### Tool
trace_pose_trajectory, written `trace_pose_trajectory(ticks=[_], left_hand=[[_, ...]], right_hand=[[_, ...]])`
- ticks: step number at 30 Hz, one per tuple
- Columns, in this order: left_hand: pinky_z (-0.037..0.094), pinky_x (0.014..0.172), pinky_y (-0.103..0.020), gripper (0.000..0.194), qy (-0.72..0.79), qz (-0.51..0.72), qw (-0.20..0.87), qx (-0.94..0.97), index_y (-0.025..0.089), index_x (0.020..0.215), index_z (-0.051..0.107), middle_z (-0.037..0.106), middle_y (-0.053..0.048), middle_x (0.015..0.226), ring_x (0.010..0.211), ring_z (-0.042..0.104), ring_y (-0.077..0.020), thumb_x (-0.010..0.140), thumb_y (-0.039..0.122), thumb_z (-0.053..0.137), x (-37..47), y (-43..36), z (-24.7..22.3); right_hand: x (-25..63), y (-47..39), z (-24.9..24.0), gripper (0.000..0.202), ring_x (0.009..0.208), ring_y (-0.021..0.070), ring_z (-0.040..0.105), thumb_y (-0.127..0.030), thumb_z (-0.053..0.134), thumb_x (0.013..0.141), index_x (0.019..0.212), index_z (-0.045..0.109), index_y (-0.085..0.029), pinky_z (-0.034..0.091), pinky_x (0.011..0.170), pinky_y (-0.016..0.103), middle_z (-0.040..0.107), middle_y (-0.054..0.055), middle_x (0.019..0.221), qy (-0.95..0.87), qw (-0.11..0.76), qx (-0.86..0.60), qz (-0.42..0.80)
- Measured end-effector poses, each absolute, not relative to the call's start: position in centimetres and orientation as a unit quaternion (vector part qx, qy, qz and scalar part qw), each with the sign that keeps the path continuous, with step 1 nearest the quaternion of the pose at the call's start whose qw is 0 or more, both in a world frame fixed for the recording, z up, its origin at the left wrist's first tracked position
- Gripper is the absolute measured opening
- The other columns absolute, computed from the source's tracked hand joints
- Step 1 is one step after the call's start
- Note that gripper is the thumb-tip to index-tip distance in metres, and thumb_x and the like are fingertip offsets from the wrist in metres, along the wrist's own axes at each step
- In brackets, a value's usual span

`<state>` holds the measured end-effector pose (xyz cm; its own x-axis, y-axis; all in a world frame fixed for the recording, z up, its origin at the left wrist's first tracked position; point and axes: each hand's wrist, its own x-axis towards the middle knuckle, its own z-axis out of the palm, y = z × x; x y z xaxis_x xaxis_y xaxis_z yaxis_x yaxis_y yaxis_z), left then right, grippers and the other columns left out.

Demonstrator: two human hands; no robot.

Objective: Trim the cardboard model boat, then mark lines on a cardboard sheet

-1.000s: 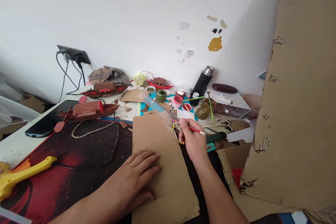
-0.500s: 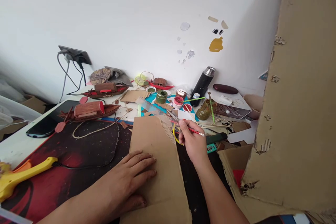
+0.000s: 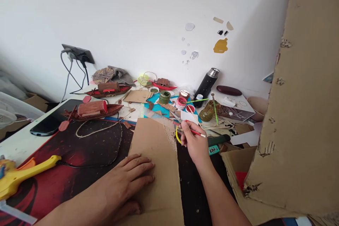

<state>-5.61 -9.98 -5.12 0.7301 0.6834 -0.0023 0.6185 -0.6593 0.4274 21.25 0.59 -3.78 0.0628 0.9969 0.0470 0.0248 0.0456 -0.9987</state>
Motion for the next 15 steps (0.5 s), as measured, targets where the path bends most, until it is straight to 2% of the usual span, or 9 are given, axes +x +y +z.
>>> trace_pose_trajectory(ticks=[4, 15], left_hand=[[0.037, 0.135, -0.05, 0.07, 0.362, 0.094, 0.207, 0.904, 0.042, 0.154, 0.056, 0.054, 0.001, 0.168, 0.158, 0.047, -0.028, 0.089, 0.037, 0.084, -5.7, -10.1, -6.0], [0.042, 0.131, -0.051, 0.053, 0.349, 0.125, 0.178, 0.912, 0.034, 0.146, 0.065, 0.061, -0.004, 0.162, 0.151, 0.055, -0.0298, 0.095, 0.046, 0.077, -4.5, -9.9, -5.8]], right_hand=[[21.2, 0.6, -3.9, 0.063, 0.043, 0.0119, 0.049, -0.082, 0.077, 0.08, 0.076, 0.068, -0.02, 0.039, 0.038, 0.022, 0.055, -0.003, 0.051, -0.501, 0.52, -0.512, 0.465], [21.1, 0.7, -4.5, 0.064, 0.042, 0.0124, 0.05, -0.084, 0.075, 0.08, 0.076, 0.069, -0.02, 0.038, 0.04, 0.024, 0.055, -0.003, 0.051, -0.513, 0.506, -0.526, 0.452]])
